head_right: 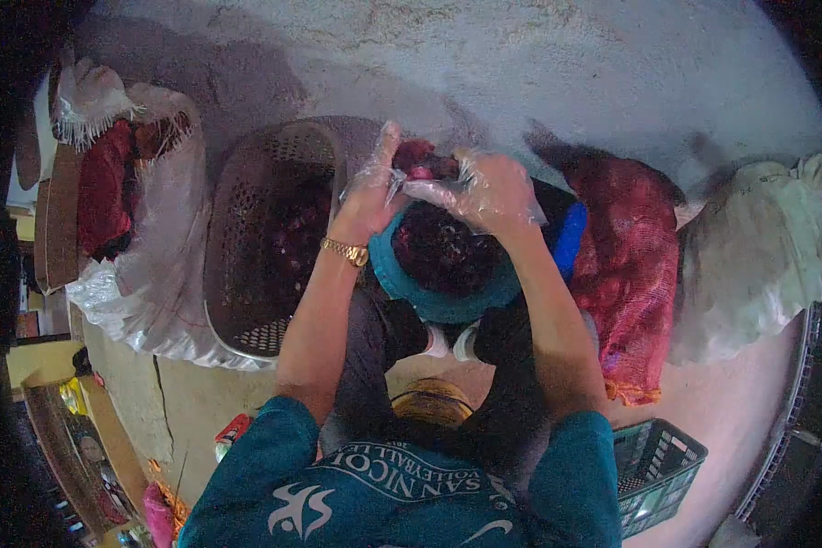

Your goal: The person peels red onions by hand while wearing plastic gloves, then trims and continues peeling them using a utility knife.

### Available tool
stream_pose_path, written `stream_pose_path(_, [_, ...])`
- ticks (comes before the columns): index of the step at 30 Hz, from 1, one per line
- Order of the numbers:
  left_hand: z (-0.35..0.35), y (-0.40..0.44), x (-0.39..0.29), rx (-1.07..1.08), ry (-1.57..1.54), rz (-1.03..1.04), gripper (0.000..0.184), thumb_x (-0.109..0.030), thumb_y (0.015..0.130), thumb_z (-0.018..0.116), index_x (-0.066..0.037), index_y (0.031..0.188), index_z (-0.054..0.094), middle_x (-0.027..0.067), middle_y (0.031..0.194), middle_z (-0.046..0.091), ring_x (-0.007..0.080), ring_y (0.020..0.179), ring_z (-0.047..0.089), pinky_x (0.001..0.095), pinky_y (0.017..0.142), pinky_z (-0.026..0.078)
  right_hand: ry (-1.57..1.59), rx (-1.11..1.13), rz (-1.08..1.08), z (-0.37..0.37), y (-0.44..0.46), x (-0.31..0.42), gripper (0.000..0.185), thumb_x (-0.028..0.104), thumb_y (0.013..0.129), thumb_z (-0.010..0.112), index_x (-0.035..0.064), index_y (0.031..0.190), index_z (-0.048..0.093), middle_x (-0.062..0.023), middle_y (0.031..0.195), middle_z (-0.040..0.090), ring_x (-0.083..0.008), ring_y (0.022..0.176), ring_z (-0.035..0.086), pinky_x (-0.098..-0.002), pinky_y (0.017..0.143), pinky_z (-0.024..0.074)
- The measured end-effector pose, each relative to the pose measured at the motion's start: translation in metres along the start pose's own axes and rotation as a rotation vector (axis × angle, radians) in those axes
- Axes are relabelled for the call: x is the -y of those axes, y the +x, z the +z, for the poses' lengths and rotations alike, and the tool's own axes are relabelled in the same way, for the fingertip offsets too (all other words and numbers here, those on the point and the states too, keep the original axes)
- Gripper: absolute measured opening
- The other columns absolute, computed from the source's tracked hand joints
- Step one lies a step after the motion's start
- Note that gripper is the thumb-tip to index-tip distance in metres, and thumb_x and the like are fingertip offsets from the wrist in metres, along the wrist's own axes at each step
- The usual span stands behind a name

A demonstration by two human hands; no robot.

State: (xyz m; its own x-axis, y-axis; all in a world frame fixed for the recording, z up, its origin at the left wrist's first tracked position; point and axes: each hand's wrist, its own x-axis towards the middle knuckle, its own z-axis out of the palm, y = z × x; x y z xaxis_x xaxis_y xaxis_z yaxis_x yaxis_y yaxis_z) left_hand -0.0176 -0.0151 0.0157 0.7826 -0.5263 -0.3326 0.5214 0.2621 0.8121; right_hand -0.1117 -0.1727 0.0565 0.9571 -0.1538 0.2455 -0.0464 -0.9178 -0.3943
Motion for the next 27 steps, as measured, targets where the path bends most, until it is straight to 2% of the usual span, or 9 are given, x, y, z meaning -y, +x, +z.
stream_pose_path(7, [0.007, -0.009, -0.008, 0.016, 0.032, 0.012, 0.060, -0.059, 0.090, 0.051, -0.004, 0.109, 0.064, 0.0063, 0.097, 0.066, 0.0175, 0.087, 0.062, 0.0336, 0.079, 0.052, 0.212, -0.007, -0.051, 0.004, 0.000, -0.003, 0.047, 0.046, 0.075, 0.071, 0.0036, 0.095, 0.068, -0.0226, 0.086, 0.065, -0.0426, 0.081, 0.062, -0.0455, 0.069, 0.0506])
stream_pose_path(11, [0.012, -0.013, -0.012, 0.082, -0.026, -0.015, 0.060, -0.058, 0.091, 0.051, -0.002, 0.112, 0.062, 0.0087, 0.100, 0.066, 0.0190, 0.095, 0.062, 0.0335, 0.084, 0.051, 0.230, 0.096, -0.001, 0.003, -0.001, 0.000, 0.045, 0.045, 0.076, 0.070, 0.0035, 0.093, 0.068, -0.0209, 0.088, 0.066, -0.0421, 0.082, 0.062, -0.0452, 0.070, 0.0508])
stream_pose_path(15, [0.021, -0.024, -0.012, -0.034, 0.049, 0.298, 0.046, -0.049, 0.093, 0.054, -0.006, 0.108, 0.061, 0.0051, 0.101, 0.062, 0.0148, 0.091, 0.059, 0.0302, 0.084, 0.050, 0.064, 0.123, -0.046, -0.006, -0.002, 0.006, 0.050, 0.051, 0.075, 0.070, 0.0042, 0.092, 0.069, -0.0202, 0.087, 0.066, -0.0429, 0.082, 0.063, -0.0460, 0.071, 0.0504])
stream_pose_path(17, [0.010, -0.017, -0.017, 0.151, -0.049, 0.019, 0.041, -0.047, 0.094, 0.054, -0.008, 0.106, 0.060, 0.0035, 0.099, 0.061, 0.0138, 0.088, 0.058, 0.0304, 0.080, 0.050, 0.017, 0.138, -0.043, -0.008, -0.002, 0.007, 0.053, 0.054, 0.074, 0.070, 0.0046, 0.092, 0.069, -0.0205, 0.085, 0.066, -0.0430, 0.081, 0.063, -0.0464, 0.070, 0.0502])
stream_pose_path(19, [0.011, -0.020, -0.020, 0.143, -0.037, -0.013, 0.042, -0.048, 0.094, 0.054, -0.009, 0.107, 0.060, 0.0030, 0.099, 0.061, 0.0137, 0.087, 0.058, 0.0303, 0.080, 0.050, 0.026, -0.014, -0.046, -0.006, -0.003, 0.002, 0.062, 0.060, 0.069, 0.072, 0.0041, 0.094, 0.069, -0.0222, 0.084, 0.066, -0.0428, 0.081, 0.063, -0.0465, 0.071, 0.0500])
stream_pose_path(23, [0.006, -0.010, -0.013, 0.197, -0.052, -0.036, 0.046, -0.051, 0.094, 0.052, -0.010, 0.112, 0.059, 0.0014, 0.104, 0.060, 0.0134, 0.091, 0.057, 0.0315, 0.082, 0.049, 0.087, 0.018, 0.026, -0.010, 0.001, 0.002, 0.061, 0.056, 0.068, 0.074, 0.0024, 0.097, 0.068, -0.0239, 0.083, 0.065, -0.0421, 0.081, 0.063, -0.0466, 0.071, 0.0499])
stream_pose_path(24, [0.008, -0.011, -0.013, 0.197, -0.052, -0.037, 0.046, -0.051, 0.094, 0.052, -0.010, 0.112, 0.059, 0.0014, 0.104, 0.060, 0.0134, 0.091, 0.057, 0.0315, 0.082, 0.049, 0.092, 0.005, 0.050, -0.007, 0.001, 0.000, 0.069, 0.065, 0.066, 0.070, 0.0046, 0.099, 0.068, -0.0227, 0.083, 0.067, -0.0425, 0.083, 0.064, -0.0472, 0.073, 0.0503])
stream_pose_path(25, [0.009, -0.012, -0.013, 0.148, -0.033, -0.030, 0.051, -0.052, 0.094, 0.051, -0.005, 0.113, 0.061, 0.0046, 0.103, 0.063, 0.0145, 0.089, 0.060, 0.0305, 0.081, 0.050, 0.098, -0.008, 0.073, -0.003, 0.001, -0.003, 0.077, 0.074, 0.064, 0.065, 0.0069, 0.101, 0.068, -0.0216, 0.083, 0.068, -0.0429, 0.085, 0.064, -0.0478, 0.076, 0.0507])
stream_pose_path(27, [0.010, -0.013, -0.013, 0.098, -0.015, -0.025, 0.057, -0.053, 0.094, 0.050, -0.001, 0.113, 0.062, 0.0078, 0.102, 0.065, 0.0157, 0.087, 0.062, 0.0295, 0.080, 0.052, 0.120, -0.033, 0.039, 0.003, -0.001, -0.009, 0.074, 0.072, 0.066, 0.066, 0.0066, 0.100, 0.069, -0.0218, 0.084, 0.068, -0.0426, 0.086, 0.064, -0.0478, 0.076, 0.0505])
